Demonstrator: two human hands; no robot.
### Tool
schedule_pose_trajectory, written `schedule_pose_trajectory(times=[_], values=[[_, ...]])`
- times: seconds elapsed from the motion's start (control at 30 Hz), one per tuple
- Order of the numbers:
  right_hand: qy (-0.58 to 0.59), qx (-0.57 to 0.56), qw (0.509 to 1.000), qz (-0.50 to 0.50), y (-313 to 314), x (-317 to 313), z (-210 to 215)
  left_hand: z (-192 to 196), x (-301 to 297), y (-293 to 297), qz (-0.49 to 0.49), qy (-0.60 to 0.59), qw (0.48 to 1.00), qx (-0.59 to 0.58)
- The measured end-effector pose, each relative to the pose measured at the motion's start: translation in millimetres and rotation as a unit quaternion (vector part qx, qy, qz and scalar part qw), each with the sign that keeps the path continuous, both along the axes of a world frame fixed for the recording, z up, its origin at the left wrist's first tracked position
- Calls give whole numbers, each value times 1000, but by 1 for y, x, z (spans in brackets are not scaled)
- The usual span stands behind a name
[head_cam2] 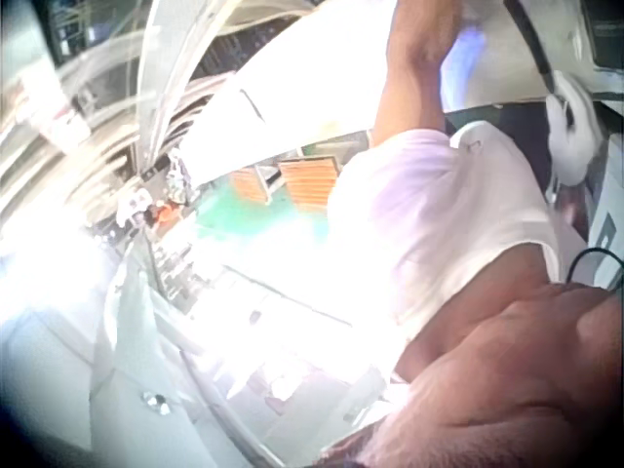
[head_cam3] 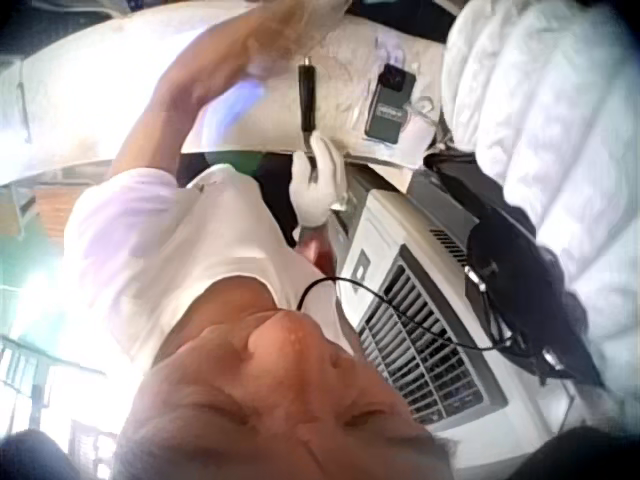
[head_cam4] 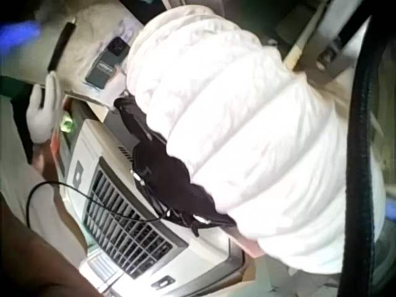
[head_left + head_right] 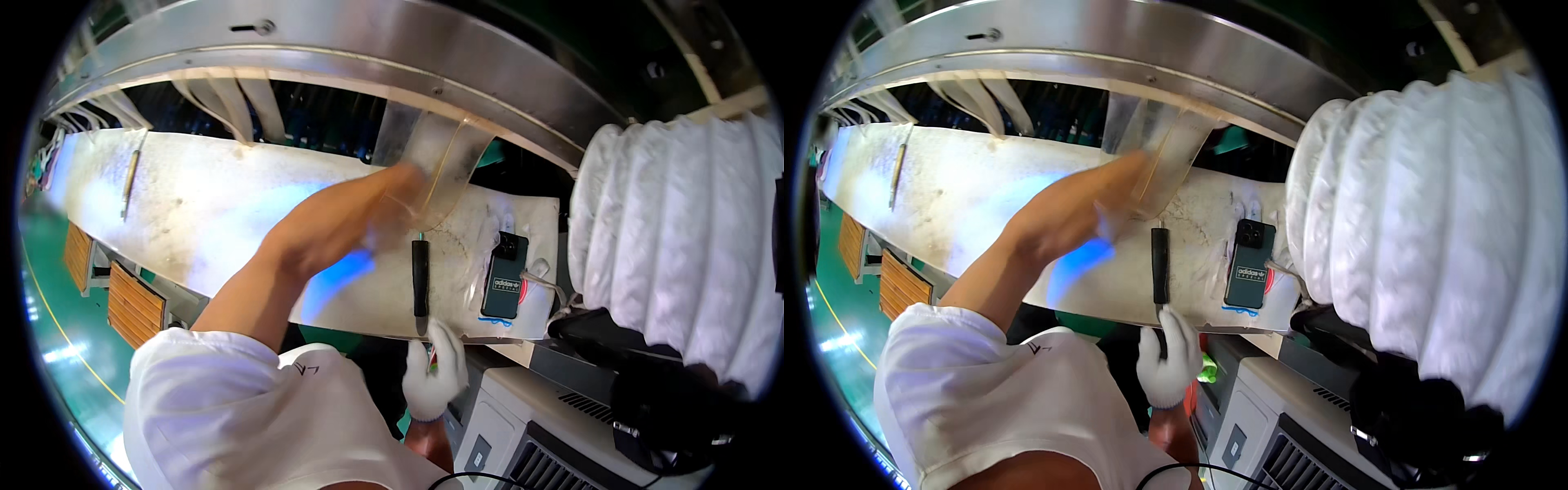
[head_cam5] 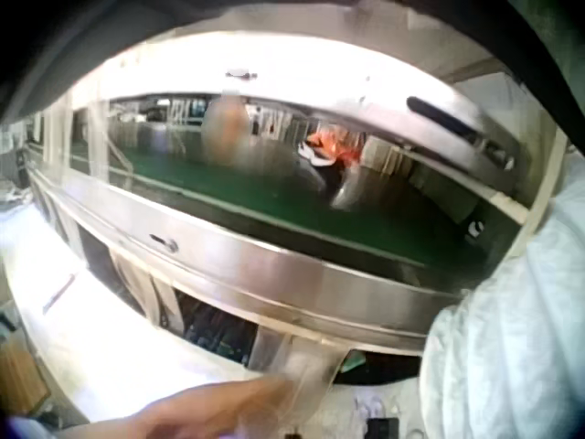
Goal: The person assembles a sneaker by hand, using a small black tool to press and secure the sole to the upper. They repeatedly manipulate the shoe, checking the fit and alignment of the components. The person also handles white shoe insoles, placing them on the workbench.
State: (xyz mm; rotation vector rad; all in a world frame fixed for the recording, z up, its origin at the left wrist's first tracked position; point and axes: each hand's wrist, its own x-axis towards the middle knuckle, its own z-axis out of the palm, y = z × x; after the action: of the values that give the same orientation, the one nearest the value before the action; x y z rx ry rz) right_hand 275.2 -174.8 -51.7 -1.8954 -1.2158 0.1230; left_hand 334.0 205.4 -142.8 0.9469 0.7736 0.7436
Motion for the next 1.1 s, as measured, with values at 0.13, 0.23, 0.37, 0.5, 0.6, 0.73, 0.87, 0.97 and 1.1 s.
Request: schedule_pose_trajectory(times=[0.13,0.23,0.37,0.5,0.6,0.73,0.87,0.97,1.1], values=[[-145,-54,987,34,26,3,-22,45,-141,-39,38,-194,971,-132],[-245,-77,966,4,39,17,-55,73,-249,-109,38,-251,944,-209],[-179,-76,981,26,65,39,-68,77,-338,-165,62,-229,923,-304],[-163,-71,984,26,81,39,-58,84,-388,-178,40,220,946,-235],[-184,-42,981,36,78,44,-74,154,-382,-162,31,525,765,372],[-154,-44,987,11,69,51,-78,272,-244,-78,-25,196,675,710],[-160,-53,986,12,72,45,-66,345,-52,-12,-126,235,654,708],[-166,-53,985,7,73,45,-69,373,66,21,-228,306,595,708],[-174,-37,984,18,85,40,-48,371,185,33,-288,283,552,730]])
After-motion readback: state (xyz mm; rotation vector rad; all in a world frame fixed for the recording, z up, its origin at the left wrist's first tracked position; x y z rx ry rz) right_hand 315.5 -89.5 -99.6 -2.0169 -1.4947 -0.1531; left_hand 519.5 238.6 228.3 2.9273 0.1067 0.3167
